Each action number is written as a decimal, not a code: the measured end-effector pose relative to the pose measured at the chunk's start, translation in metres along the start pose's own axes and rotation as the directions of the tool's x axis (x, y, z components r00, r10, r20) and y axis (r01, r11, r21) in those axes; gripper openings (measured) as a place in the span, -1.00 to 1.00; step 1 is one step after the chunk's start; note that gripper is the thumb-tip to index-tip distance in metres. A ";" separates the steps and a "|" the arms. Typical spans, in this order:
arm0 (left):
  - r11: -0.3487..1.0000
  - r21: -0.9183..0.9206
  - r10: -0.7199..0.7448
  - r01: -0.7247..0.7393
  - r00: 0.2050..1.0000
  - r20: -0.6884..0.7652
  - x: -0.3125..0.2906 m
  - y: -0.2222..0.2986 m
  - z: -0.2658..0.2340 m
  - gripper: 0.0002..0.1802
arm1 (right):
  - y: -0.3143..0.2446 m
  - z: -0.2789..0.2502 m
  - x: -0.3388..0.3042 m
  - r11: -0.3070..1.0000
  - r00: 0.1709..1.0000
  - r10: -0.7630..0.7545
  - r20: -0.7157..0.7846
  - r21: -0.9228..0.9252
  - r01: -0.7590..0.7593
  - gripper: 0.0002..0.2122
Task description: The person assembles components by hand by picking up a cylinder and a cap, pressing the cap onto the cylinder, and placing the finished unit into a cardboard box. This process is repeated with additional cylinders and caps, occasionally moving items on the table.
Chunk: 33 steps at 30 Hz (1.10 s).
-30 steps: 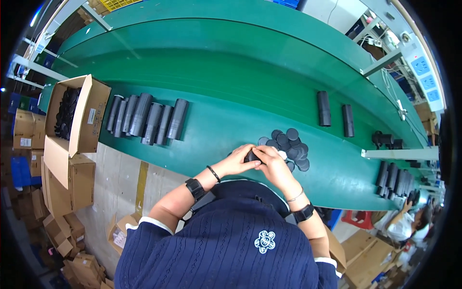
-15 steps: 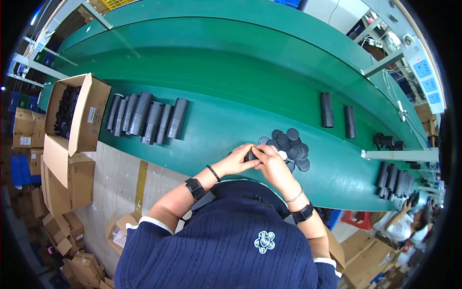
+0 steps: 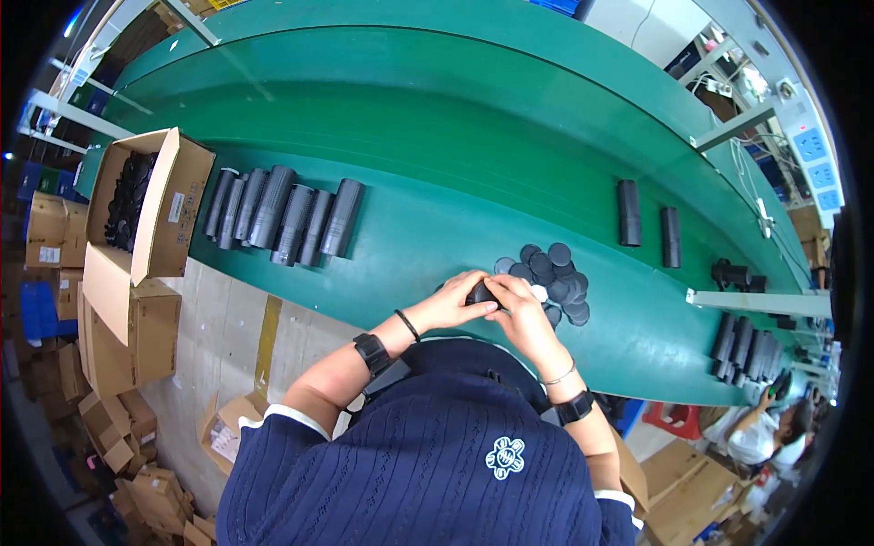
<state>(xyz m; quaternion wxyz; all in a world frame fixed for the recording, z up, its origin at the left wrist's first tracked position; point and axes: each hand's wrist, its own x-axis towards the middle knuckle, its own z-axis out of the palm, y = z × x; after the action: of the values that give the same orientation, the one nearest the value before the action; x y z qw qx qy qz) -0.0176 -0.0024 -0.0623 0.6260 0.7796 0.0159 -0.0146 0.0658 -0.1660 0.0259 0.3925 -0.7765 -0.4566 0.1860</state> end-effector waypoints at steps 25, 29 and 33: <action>0.956 -0.287 -0.035 0.068 0.992 0.119 -0.005 0.005 -0.007 -0.26 | 0.040 0.023 0.002 0.428 0.845 0.350 0.405 0.733 -0.529 -0.72; 0.960 -0.258 -0.075 0.106 0.989 0.129 -0.005 0.006 -0.007 -0.20 | 0.036 0.012 0.002 0.423 0.796 0.408 0.446 0.680 -0.598 -0.71; 0.979 -0.181 -0.072 0.091 0.991 0.110 -0.006 0.007 -0.007 -0.16 | 0.036 0.015 0.002 0.380 0.776 0.409 0.481 0.683 -0.624 -0.69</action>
<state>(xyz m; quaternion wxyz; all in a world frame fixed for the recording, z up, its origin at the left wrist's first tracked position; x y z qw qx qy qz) -0.0235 0.0032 -0.0534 0.6947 0.7148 0.0167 -0.0790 0.0778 -0.1680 -0.0114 0.5682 -0.5795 -0.0922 0.5769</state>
